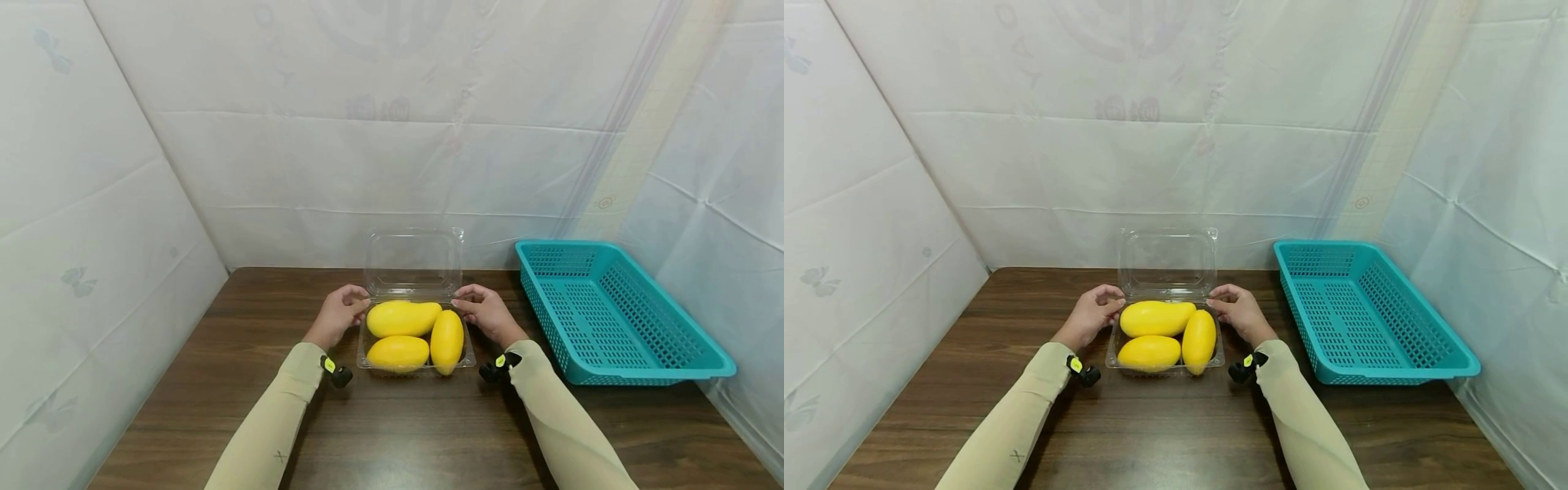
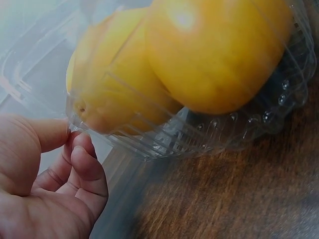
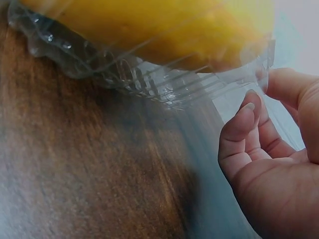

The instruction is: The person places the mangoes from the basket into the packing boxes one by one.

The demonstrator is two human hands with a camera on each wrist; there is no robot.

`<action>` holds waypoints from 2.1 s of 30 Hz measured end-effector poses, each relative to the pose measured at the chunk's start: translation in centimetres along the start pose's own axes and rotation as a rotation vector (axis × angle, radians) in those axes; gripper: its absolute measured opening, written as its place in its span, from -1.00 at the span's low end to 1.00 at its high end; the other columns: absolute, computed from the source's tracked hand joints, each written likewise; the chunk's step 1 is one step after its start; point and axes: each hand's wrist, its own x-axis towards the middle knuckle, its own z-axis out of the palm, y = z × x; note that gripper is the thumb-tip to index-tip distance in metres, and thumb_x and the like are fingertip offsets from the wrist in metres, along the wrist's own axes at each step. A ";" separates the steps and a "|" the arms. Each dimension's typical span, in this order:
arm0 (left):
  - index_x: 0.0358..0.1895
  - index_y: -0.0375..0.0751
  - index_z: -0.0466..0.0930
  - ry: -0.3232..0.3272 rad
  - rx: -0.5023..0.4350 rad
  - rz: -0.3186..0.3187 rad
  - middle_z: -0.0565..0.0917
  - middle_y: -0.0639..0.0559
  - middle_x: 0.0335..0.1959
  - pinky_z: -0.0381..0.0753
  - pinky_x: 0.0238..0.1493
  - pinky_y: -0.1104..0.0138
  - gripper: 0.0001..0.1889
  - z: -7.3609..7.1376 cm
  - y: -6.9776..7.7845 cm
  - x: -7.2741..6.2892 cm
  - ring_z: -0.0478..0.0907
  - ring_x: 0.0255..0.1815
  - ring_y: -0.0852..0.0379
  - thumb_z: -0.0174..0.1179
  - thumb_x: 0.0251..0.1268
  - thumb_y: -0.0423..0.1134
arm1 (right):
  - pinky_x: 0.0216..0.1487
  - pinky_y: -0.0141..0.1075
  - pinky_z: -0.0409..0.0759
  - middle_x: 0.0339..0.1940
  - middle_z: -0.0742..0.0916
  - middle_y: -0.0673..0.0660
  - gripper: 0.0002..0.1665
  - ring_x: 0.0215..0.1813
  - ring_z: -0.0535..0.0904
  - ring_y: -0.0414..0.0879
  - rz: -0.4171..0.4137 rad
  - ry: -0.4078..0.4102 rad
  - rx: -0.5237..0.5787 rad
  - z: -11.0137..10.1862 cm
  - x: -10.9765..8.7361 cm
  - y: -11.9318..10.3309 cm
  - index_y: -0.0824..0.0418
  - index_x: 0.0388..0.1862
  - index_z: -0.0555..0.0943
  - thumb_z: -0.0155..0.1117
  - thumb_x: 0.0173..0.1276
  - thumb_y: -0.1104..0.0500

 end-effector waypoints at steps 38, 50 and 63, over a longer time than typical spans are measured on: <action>-0.01 -0.22 0.60 0.020 -0.014 0.025 0.60 -0.05 -0.29 0.63 -0.35 0.32 -0.86 0.2 0.3 -0.6 0.58 -0.40 0.08 0.24 0.47 -0.32 | -0.32 -0.43 0.61 -0.22 0.66 0.03 -0.82 -0.33 0.48 -0.11 -0.037 -0.035 0.034 0.1 -0.3 0.2 0.27 -0.05 0.62 0.34 0.46 0.22; 0.05 -0.25 0.58 0.019 0.007 0.020 0.57 -0.08 -0.21 0.57 -0.38 0.36 -0.82 0.1 0.1 -0.7 0.45 -0.41 0.08 0.22 0.48 -0.34 | -0.23 -0.44 0.68 -0.20 0.66 0.02 -0.91 -0.26 0.56 -0.13 -0.017 -0.031 0.080 -0.1 -0.6 0.5 0.19 -0.05 0.64 0.25 0.52 0.25; 0.03 -0.38 0.57 -0.041 -0.113 0.009 0.59 -0.06 -0.18 0.66 -0.35 0.36 -0.80 -0.4 0.4 -1.1 0.52 -0.40 0.13 0.21 0.46 -0.36 | -0.29 -0.47 0.61 -0.22 0.65 -0.02 -0.88 -0.38 0.45 -0.20 0.107 -0.017 0.283 -0.4 -0.8 0.4 0.10 -0.15 0.68 0.21 0.55 0.26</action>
